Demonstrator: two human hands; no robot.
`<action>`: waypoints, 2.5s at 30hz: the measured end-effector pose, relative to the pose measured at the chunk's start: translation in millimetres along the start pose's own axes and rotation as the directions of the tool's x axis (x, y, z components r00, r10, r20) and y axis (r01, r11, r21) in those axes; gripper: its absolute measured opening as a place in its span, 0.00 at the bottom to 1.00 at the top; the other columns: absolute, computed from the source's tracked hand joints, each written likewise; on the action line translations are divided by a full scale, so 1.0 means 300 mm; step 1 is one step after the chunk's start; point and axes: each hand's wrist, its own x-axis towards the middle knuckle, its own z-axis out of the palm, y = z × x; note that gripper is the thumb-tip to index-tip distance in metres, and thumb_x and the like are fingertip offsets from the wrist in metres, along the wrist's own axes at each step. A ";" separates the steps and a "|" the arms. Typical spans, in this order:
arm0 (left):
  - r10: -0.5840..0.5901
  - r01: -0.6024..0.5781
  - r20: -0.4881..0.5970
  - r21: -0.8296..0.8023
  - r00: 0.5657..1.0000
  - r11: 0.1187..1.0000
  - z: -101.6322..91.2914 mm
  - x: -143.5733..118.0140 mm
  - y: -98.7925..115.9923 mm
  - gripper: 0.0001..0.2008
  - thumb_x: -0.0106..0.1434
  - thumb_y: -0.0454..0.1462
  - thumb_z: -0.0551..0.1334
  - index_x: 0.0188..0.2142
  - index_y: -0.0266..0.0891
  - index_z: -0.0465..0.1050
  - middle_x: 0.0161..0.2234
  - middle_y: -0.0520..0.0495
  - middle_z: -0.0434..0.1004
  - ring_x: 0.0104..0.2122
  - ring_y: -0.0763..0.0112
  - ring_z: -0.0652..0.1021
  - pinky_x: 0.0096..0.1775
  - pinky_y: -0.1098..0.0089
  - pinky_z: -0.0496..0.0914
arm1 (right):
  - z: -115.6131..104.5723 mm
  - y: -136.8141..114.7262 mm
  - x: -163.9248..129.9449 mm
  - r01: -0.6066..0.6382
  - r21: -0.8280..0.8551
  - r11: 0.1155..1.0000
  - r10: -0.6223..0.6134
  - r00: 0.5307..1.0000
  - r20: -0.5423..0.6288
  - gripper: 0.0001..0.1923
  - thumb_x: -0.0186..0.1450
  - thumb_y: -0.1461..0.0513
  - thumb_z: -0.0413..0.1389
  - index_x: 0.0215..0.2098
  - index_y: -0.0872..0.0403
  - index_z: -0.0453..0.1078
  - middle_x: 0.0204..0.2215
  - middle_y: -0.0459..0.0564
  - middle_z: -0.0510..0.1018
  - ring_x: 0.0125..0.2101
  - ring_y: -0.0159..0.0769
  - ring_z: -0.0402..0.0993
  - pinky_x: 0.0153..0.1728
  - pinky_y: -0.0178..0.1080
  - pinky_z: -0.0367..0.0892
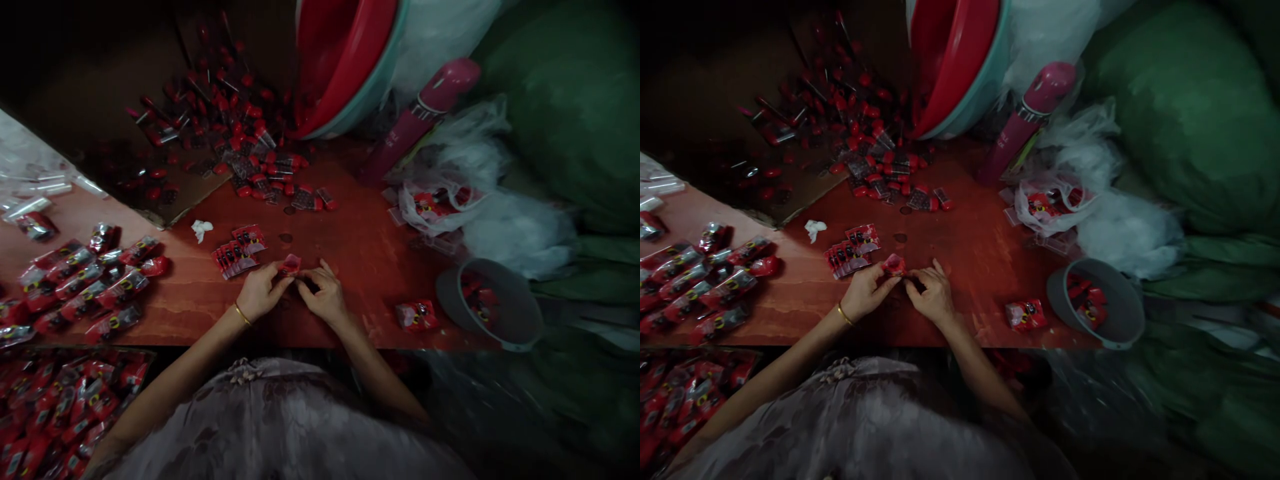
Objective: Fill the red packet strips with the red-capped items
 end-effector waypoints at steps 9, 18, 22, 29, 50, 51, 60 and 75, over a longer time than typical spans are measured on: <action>0.014 -0.013 -0.018 0.049 1.000 0.999 0.004 -0.010 0.000 0.11 0.63 0.40 0.56 0.42 0.38 0.70 0.38 0.44 0.77 0.38 0.66 0.77 0.41 0.67 0.71 | 0.012 -0.010 0.004 -0.173 0.189 0.967 0.183 0.983 -0.033 0.07 0.60 0.61 0.53 0.29 0.52 0.73 0.26 0.46 0.79 0.27 0.35 0.74 0.48 0.49 0.65; 0.073 -0.066 -0.048 0.137 0.996 0.988 0.019 -0.022 -0.008 0.16 0.63 0.42 0.55 0.47 0.37 0.67 0.39 0.43 0.77 0.40 0.64 0.76 0.41 0.66 0.72 | -0.010 -0.036 0.021 -0.502 0.465 0.729 0.477 0.860 0.182 0.11 0.58 0.55 0.54 0.27 0.55 0.70 0.18 0.43 0.71 0.16 0.27 0.64 0.17 0.30 0.60; 0.095 -0.086 -0.048 0.157 0.994 0.984 0.022 -0.024 -0.009 0.15 0.63 0.41 0.55 0.47 0.37 0.67 0.40 0.42 0.77 0.41 0.63 0.76 0.42 0.65 0.72 | -0.017 -0.042 0.031 -0.581 0.486 0.652 0.507 0.812 0.290 0.13 0.58 0.53 0.53 0.26 0.55 0.66 0.13 0.38 0.63 0.11 0.23 0.55 0.13 0.29 0.52; 0.088 -0.081 -0.049 0.133 0.995 0.988 0.023 -0.025 -0.003 0.15 0.62 0.41 0.56 0.46 0.38 0.68 0.41 0.43 0.77 0.40 0.65 0.76 0.42 0.66 0.71 | -0.001 -0.046 0.022 -0.628 0.528 0.572 0.499 0.777 0.384 0.14 0.58 0.52 0.52 0.25 0.53 0.60 0.09 0.34 0.57 0.09 0.21 0.51 0.11 0.27 0.47; 0.095 -0.090 -0.060 0.085 0.994 0.992 0.026 -0.023 -0.014 0.15 0.62 0.41 0.57 0.47 0.38 0.67 0.40 0.45 0.77 0.40 0.66 0.76 0.42 0.67 0.71 | -0.038 -0.043 0.041 -0.785 0.619 0.004 0.493 0.540 0.682 0.15 0.52 0.53 0.61 0.27 0.56 0.65 0.18 0.36 0.66 0.08 0.17 0.56 0.12 0.31 0.71; 0.096 -0.091 -0.062 0.086 0.993 0.992 0.026 -0.022 -0.013 0.15 0.62 0.41 0.57 0.47 0.38 0.67 0.40 0.45 0.77 0.40 0.66 0.76 0.42 0.67 0.71 | -0.037 -0.041 0.039 -0.784 0.620 0.004 0.493 0.541 0.682 0.15 0.52 0.53 0.61 0.27 0.56 0.66 0.18 0.36 0.67 0.08 0.18 0.57 0.12 0.31 0.71; 0.079 -0.074 -0.052 0.101 0.995 0.992 0.027 -0.019 -0.019 0.16 0.62 0.42 0.56 0.47 0.36 0.67 0.40 0.42 0.77 0.40 0.64 0.76 0.41 0.65 0.71 | -0.009 -0.046 0.009 -0.660 0.611 0.437 0.528 0.739 0.420 0.13 0.56 0.54 0.57 0.26 0.55 0.64 0.19 0.38 0.69 0.10 0.19 0.62 0.14 0.26 0.60; 0.023 -0.023 0.004 0.095 1.000 0.995 0.009 -0.007 -0.009 0.14 0.62 0.42 0.55 0.44 0.36 0.69 0.38 0.42 0.77 0.37 0.63 0.76 0.40 0.64 0.70 | 0.018 -0.055 -0.010 -0.507 0.394 0.766 0.464 0.861 0.207 0.09 0.60 0.58 0.52 0.36 0.54 0.69 0.26 0.44 0.76 0.14 0.26 0.68 0.14 0.28 0.64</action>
